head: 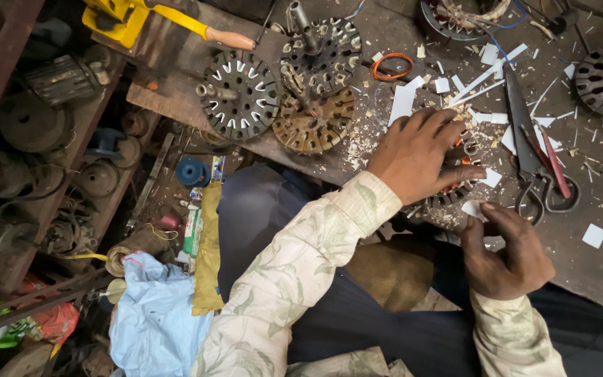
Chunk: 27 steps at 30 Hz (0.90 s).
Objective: The person sits on the floor and assembles a motor rotor by inserting small white rectangular insulating pieces into the slots of a copper-wound core. They use their hands to press the pieces into place and occasionally use scissors to trim excess material from the insulation.
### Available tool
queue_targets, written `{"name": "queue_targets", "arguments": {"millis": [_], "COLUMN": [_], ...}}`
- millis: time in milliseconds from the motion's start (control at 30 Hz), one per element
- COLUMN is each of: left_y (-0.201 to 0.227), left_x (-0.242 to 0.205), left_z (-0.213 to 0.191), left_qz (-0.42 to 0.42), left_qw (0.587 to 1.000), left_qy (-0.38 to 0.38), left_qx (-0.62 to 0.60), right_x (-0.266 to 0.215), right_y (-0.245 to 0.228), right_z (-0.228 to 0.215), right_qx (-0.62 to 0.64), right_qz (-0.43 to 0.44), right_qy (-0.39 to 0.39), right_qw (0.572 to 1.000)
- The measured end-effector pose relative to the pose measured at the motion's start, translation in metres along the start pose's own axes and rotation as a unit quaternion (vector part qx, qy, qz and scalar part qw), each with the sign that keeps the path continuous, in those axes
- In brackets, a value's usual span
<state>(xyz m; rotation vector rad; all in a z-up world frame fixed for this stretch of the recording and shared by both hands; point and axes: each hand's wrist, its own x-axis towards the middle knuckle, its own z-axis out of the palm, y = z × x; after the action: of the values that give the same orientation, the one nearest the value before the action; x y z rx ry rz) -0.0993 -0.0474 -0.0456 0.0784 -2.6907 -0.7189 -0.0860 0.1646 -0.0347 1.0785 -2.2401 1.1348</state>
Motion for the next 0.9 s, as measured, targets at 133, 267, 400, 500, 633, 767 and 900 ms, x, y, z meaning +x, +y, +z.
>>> {"name": "queue_targets", "arguments": {"millis": [133, 267, 400, 500, 633, 767, 900], "left_y": [0.000, -0.001, -0.002, -0.001, 0.000, -0.002, -0.002], "left_x": [0.001, 0.002, 0.003, 0.002, 0.000, 0.000, 0.000], "left_z": [0.001, 0.003, 0.004, 0.002, 0.000, -0.002, -0.002], "left_qz": [-0.001, 0.002, 0.001, 0.007, 0.002, 0.004, 0.019], "left_qw": [1.000, 0.999, 0.999, 0.999, 1.000, 0.999, 0.994], "left_qy": [-0.012, -0.027, -0.033, -0.018, -0.005, -0.015, 0.033], "left_qx": [0.010, 0.023, 0.026, 0.029, -0.005, -0.034, -0.100], "right_x": [-0.001, 0.001, 0.002, 0.002, 0.002, 0.009, 0.012], "right_y": [0.006, 0.005, 0.000, 0.001, -0.003, -0.011, -0.010], "right_z": [0.000, 0.000, -0.002, -0.001, -0.002, 0.001, -0.002], "right_qx": [0.018, 0.021, 0.002, -0.012, -0.026, -0.039, -0.036], "right_qz": [-0.011, -0.012, 0.014, 0.003, 0.017, 0.023, 0.040], "right_qy": [-0.007, -0.010, -0.014, -0.011, -0.014, 0.000, -0.010], "right_qw": [1.000, 1.000, 1.000, 1.000, 0.999, 0.999, 0.999]}}
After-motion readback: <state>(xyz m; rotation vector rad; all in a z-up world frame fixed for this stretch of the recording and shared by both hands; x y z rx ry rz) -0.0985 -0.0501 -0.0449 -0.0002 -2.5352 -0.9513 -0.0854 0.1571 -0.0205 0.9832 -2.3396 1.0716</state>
